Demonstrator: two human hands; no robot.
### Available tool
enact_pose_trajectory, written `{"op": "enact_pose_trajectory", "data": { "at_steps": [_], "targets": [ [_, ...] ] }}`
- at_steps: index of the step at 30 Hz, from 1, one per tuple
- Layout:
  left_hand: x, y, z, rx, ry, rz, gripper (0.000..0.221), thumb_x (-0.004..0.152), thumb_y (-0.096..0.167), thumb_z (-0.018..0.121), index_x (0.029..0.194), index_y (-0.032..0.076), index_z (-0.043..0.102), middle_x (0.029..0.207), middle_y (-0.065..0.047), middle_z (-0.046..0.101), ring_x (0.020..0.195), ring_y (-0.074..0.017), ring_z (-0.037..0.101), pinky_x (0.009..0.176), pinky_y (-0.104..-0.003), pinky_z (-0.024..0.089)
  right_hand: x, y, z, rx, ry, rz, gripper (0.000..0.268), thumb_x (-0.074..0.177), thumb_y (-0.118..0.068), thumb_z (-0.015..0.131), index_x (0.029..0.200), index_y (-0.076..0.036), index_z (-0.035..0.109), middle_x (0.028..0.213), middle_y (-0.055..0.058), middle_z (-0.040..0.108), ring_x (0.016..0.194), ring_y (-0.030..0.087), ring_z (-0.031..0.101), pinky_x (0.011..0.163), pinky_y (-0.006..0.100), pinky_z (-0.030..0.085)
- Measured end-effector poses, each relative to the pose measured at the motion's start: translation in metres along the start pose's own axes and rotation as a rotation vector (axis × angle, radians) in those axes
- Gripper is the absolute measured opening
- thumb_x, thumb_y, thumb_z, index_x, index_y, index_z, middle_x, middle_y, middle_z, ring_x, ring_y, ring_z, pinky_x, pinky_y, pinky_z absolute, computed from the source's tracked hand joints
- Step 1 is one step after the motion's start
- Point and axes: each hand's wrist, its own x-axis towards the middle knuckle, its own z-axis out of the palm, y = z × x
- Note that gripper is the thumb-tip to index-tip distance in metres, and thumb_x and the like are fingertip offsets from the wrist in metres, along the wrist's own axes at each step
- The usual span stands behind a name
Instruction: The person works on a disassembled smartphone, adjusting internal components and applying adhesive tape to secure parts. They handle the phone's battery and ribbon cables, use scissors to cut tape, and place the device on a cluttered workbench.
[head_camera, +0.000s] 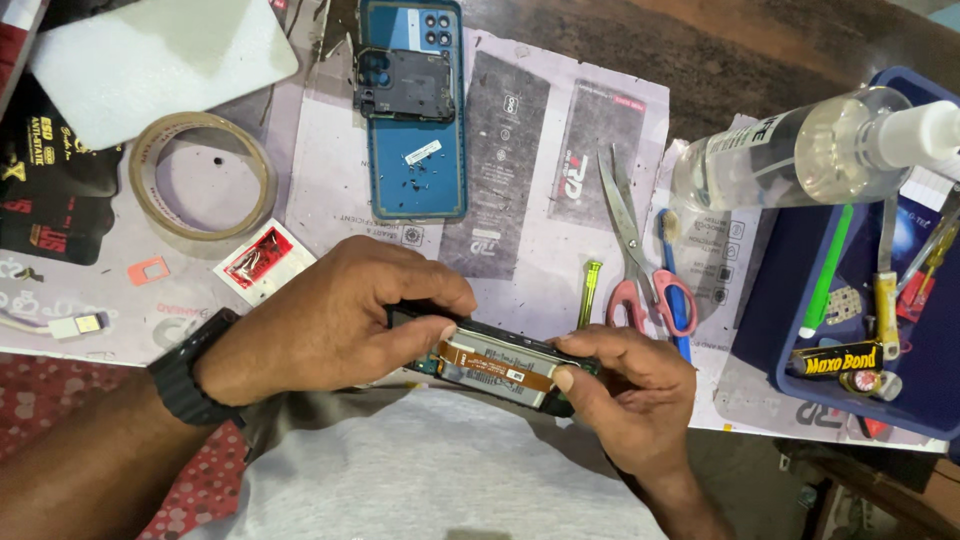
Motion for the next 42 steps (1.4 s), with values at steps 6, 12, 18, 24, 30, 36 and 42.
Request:
{"op": "enact_pose_trajectory", "data": {
  "at_steps": [6, 12, 18, 24, 30, 36, 42],
  "targets": [
    [0.0, -0.001, 0.002, 0.108, 0.049, 0.112, 0.023, 0.084, 0.013, 0.072, 0.105, 0.005, 0.072, 0.087, -0.009, 0.076, 0.078, -0.0259, 0.074, 0.069, -0.038, 0.056, 0.004, 0.004, -0.001, 0.091, -0.011, 0.048, 0.021, 0.093, 0.006, 0.07, 0.114, 0.008, 0.068, 0.106, 0.021, 0.078, 0.094, 0.019, 0.075, 0.084, 0.03, 0.06],
    [-0.001, -0.002, 0.004, 0.174, 0.057, 0.137, 0.015, 0.085, 0.01, 0.072, 0.099, 0.005, 0.071, 0.079, -0.008, 0.072, 0.071, -0.0261, 0.071, 0.065, -0.039, 0.054, 0.008, 0.007, -0.001, 0.13, -0.015, 0.061, 0.021, 0.093, 0.007, 0.07, 0.115, 0.008, 0.068, 0.106, 0.021, 0.077, 0.095, 0.02, 0.075, 0.086, 0.031, 0.061],
    [-0.002, -0.006, 0.004, 0.19, 0.081, 0.24, 0.015, 0.087, 0.007, 0.071, 0.101, 0.004, 0.069, 0.081, -0.008, 0.071, 0.073, -0.0257, 0.069, 0.067, -0.039, 0.053, 0.018, -0.003, 0.007, -0.059, 0.007, 0.075, 0.025, 0.089, 0.009, 0.072, 0.114, 0.007, 0.07, 0.105, 0.017, 0.077, 0.093, 0.017, 0.073, 0.079, 0.028, 0.057],
    [-0.001, -0.008, 0.006, 0.228, 0.078, 0.205, 0.016, 0.085, 0.007, 0.071, 0.101, 0.003, 0.069, 0.08, -0.009, 0.07, 0.072, -0.027, 0.069, 0.068, -0.039, 0.054, 0.037, -0.021, 0.012, -0.383, -0.132, -0.14, 0.021, 0.086, 0.004, 0.075, 0.107, 0.004, 0.073, 0.098, 0.011, 0.077, 0.086, 0.014, 0.074, 0.076, 0.026, 0.057],
    [0.001, -0.011, 0.008, 0.263, 0.155, 0.226, 0.02, 0.087, 0.007, 0.069, 0.107, 0.003, 0.068, 0.09, -0.012, 0.072, 0.079, -0.0301, 0.07, 0.07, -0.039, 0.055, 0.047, -0.02, 0.015, -0.376, -0.131, -0.098, 0.018, 0.089, 0.002, 0.074, 0.107, 0.004, 0.073, 0.095, 0.008, 0.077, 0.083, 0.011, 0.072, 0.074, 0.025, 0.056],
    [0.004, -0.005, 0.008, 0.275, 0.157, 0.118, 0.025, 0.085, 0.018, 0.076, 0.105, 0.004, 0.069, 0.084, -0.011, 0.073, 0.07, -0.029, 0.07, 0.06, -0.039, 0.054, 0.046, -0.015, 0.013, -0.333, -0.129, -0.072, 0.018, 0.089, 0.003, 0.074, 0.107, 0.004, 0.073, 0.095, 0.008, 0.076, 0.083, 0.011, 0.07, 0.075, 0.024, 0.055],
    [0.01, -0.002, 0.014, 0.252, 0.184, 0.079, 0.022, 0.084, 0.014, 0.076, 0.105, 0.007, 0.07, 0.083, -0.008, 0.074, 0.07, -0.0251, 0.072, 0.062, -0.035, 0.055, 0.047, -0.015, 0.014, -0.342, -0.12, -0.093, 0.019, 0.088, 0.002, 0.075, 0.107, 0.003, 0.072, 0.097, 0.007, 0.075, 0.085, 0.01, 0.069, 0.075, 0.024, 0.054]
  ]
}}
